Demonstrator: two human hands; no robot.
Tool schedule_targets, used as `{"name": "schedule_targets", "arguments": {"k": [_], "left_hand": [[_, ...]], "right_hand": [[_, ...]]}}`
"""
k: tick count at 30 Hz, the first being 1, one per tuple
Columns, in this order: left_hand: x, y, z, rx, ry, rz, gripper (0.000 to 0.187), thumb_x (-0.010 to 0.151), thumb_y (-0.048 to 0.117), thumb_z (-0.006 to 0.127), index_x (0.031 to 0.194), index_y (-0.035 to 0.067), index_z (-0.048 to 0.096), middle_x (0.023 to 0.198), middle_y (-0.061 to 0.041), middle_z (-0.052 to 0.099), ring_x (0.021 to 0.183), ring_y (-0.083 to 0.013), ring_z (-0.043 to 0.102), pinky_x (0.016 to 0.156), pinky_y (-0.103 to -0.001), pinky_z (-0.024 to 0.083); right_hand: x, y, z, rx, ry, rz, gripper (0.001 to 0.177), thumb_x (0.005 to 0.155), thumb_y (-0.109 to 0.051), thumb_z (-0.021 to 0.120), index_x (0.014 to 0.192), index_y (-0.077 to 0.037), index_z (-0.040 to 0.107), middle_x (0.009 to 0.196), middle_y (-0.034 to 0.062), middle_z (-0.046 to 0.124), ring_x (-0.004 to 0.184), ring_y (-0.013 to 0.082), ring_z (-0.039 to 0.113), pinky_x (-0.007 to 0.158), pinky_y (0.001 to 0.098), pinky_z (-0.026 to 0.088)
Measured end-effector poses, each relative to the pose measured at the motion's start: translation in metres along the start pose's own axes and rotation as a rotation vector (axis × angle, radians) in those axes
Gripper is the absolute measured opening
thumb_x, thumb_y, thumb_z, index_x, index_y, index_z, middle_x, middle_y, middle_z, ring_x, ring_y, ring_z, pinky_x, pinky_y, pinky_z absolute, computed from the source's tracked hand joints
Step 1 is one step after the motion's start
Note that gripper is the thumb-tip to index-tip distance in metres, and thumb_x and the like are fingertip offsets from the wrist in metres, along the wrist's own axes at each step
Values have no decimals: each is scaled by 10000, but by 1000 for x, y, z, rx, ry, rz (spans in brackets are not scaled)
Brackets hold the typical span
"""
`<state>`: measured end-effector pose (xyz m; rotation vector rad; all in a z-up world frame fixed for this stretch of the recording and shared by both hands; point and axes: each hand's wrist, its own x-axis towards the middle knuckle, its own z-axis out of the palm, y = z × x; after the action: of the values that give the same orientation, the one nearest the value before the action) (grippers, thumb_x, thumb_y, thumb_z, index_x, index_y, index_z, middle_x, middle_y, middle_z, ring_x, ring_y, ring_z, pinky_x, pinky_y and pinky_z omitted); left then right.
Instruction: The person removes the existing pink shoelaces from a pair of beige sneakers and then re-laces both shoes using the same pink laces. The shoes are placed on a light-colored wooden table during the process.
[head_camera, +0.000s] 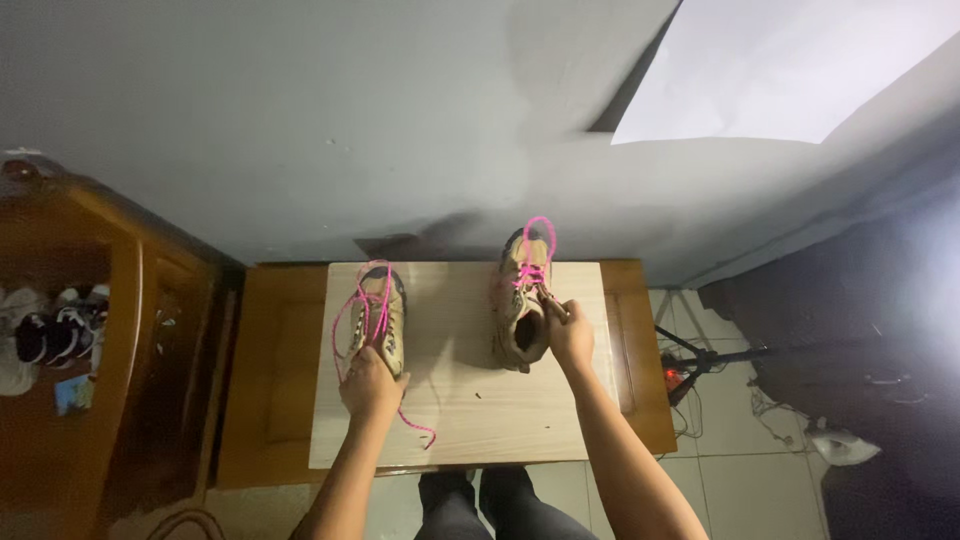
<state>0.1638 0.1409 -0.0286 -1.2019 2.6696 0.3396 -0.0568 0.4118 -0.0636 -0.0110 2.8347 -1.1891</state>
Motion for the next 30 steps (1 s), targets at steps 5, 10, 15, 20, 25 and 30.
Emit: {"name": "schedule_targets", "arguments": {"k": [5, 10, 15, 20, 25, 30], "left_hand": [[-1, -9, 6, -28, -13, 25, 475, 900, 414, 726, 1312, 221, 590, 1073, -104, 742, 969, -327, 721, 883, -551, 521], [7, -43, 2, -428, 6, -39, 392, 940, 370, 663, 1294, 205, 627, 1152, -45, 731, 942, -239, 725, 961, -570, 439], [30, -108, 4, -1348, 131, -157, 370, 924, 268, 654, 1265, 125, 650, 1235, -84, 672, 1098, -220, 632, 950, -452, 483], [19, -115, 18, -2164, -211, -402, 448, 938, 307, 497, 1230, -1, 642, 1188, -139, 715, 1081, -266, 681, 943, -408, 533], [-9, -63, -3, -2377, -364, -260, 516, 895, 326, 466, 1244, -14, 634, 1185, -161, 717, 1094, -292, 684, 951, -449, 545], [-28, -32, -37, -2489, -518, -142, 570, 846, 384, 473, 1257, 25, 639, 1191, -164, 712, 1067, -341, 685, 902, -550, 544]], "right_hand": [[-6, -14, 11, -64, -33, -16, 300, 941, -357, 675, 970, -60, 651, 829, 278, 695, 836, 486, 662, 720, 541, 511], [-9, -6, 25, -112, -50, -88, 271, 949, -333, 652, 956, -62, 643, 842, 274, 702, 856, 490, 668, 741, 559, 513], [-18, 3, 33, -145, -93, 30, 282, 917, -348, 679, 978, -73, 657, 858, 261, 713, 865, 471, 681, 743, 551, 528], [-14, 5, 26, -73, -163, 1, 342, 859, -351, 729, 1039, -63, 690, 845, 222, 744, 842, 395, 726, 753, 472, 564], [-16, 5, 9, 127, -360, 169, 419, 854, -320, 708, 1179, -57, 682, 923, 155, 765, 787, 272, 747, 701, 386, 594], [-18, 4, -17, 371, -593, 340, 542, 910, -402, 651, 1369, -117, 617, 1165, 114, 723, 998, 206, 706, 807, 384, 609]]}}
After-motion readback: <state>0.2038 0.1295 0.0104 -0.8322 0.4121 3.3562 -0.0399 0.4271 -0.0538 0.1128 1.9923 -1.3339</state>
